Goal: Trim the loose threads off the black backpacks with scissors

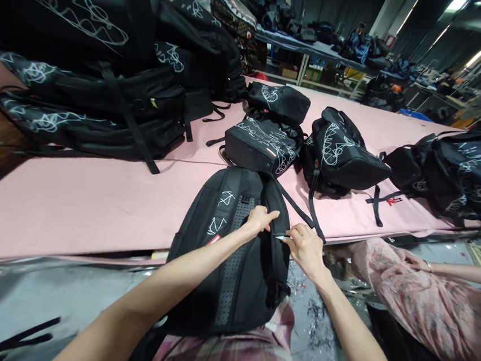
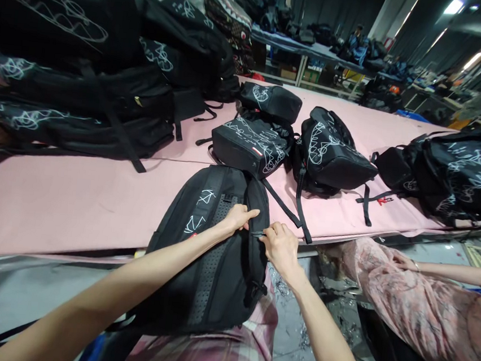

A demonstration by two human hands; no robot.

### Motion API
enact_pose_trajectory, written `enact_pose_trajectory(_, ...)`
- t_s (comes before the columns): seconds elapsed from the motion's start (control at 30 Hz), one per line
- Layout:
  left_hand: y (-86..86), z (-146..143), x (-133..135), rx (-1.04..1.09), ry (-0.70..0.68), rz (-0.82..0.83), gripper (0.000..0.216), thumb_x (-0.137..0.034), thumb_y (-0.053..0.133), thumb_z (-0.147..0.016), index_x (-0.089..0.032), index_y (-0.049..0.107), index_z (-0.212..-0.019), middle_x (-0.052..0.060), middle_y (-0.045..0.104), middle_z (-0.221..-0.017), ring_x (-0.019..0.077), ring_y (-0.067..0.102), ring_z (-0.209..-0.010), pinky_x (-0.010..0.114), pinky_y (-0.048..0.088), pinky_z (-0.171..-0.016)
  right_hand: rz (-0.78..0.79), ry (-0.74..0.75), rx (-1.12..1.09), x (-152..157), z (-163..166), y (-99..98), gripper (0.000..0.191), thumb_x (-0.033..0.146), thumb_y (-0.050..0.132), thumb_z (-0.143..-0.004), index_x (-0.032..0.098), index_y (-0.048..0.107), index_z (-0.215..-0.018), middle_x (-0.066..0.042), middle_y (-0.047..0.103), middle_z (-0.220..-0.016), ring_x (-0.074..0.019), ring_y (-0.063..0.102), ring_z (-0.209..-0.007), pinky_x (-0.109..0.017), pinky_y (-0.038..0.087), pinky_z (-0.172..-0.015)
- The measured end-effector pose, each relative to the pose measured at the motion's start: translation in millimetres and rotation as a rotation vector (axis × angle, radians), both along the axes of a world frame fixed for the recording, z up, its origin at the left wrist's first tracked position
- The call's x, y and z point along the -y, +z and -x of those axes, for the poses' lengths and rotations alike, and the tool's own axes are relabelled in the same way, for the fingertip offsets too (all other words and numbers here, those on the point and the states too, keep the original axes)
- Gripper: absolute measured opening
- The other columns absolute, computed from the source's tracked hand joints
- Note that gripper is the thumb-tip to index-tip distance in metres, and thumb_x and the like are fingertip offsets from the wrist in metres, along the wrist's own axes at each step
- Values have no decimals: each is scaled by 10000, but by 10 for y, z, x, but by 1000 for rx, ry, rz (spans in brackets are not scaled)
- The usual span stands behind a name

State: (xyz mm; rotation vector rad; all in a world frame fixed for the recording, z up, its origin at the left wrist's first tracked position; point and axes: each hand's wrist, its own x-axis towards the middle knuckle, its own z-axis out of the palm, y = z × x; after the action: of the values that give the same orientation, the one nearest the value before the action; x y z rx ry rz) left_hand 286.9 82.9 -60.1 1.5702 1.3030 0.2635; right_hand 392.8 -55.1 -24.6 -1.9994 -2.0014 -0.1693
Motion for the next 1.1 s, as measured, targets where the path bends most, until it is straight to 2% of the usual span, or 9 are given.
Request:
enact_pose_trajectory(0.17,23,15,6,7,6,11,306,-421,557,-780,-154,526,-632,-20,487,-343,98,422,-312,202,290,-383,48,12,-16,-9,-39,43,87,267,573,-844,217,617,-788,-29,586,-802,-171,540,-756,-281,367,-595)
enact_pose_trajectory(0.47,6,-2,-8,91,28,89,302,-417,584,-771,-133,549,-672,-13,506,-358,94,433,-317,198,293,-381,14,-1,-102,26,10,24,102,279,555,-851,204,624,-852,-56,597,-829,-194,550,-797,-292,407,-654)
enact_pose_trajectory(0.6,110,135,50,218,18,182,375,-486,545,-789,-127,535,-683,17,569,-478,93,525,-422,178,340,-413,32,-2,-522,42,-107,19,93,291,575,-819,206,607,-803,-23,607,-793,-173,567,-762,-279,427,-678)
enact_pose_trajectory(0.7,189,317,177,411,2,349,541,-650,412,-784,-130,563,-809,69,655,-718,112,607,-592,203,453,-532,-90,-156,-916,113,-235,-68,161,338,594,-763,195,593,-838,-21,627,-814,-177,582,-763,-297,453,-702)
enact_pose_trajectory(0.77,199,416,278,548,40,455,566,-677,458,-737,-164,555,-956,76,668,-882,140,630,-716,240,490,-593,-116,-242,-1060,178,-213,-186,244,345,626,-703,184,598,-884,-30,641,-828,-183,588,-752,-311,468,-692)
enact_pose_trajectory(0.87,146,498,377,543,121,415,458,-480,661,-683,-205,543,-1030,34,671,-889,148,628,-745,222,482,-571,27,-240,-1166,268,34,-415,334,328,672,-632,176,632,-927,-39,672,-818,-189,603,-717,-329,488,-672)
enact_pose_trajectory(0.97,79,563,391,458,105,397,262,-301,692,-657,-147,592,-844,21,644,-681,143,612,-620,213,465,-517,135,-177,-1247,327,354,-603,286,326,669,-643,182,667,-890,-57,692,-873,-209,627,-801,-358,495,-745)
enact_pose_trajectory(1.03,72,625,381,483,75,450,160,-253,662,-665,-127,580,-719,35,626,-629,147,611,-590,240,492,-543,123,-146,-1277,353,480,-649,229,326,653,-667,188,676,-847,-55,692,-875,-207,629,-815,-347,497,-745)
enact_pose_trajectory(1.1,104,688,373,540,59,482,118,-238,613,-696,-126,576,-697,56,640,-666,152,629,-627,267,521,-618,52,-139,-1276,378,497,-621,168,336,630,-694,188,671,-761,-42,683,-802,-189,623,-749,-317,498,-685)
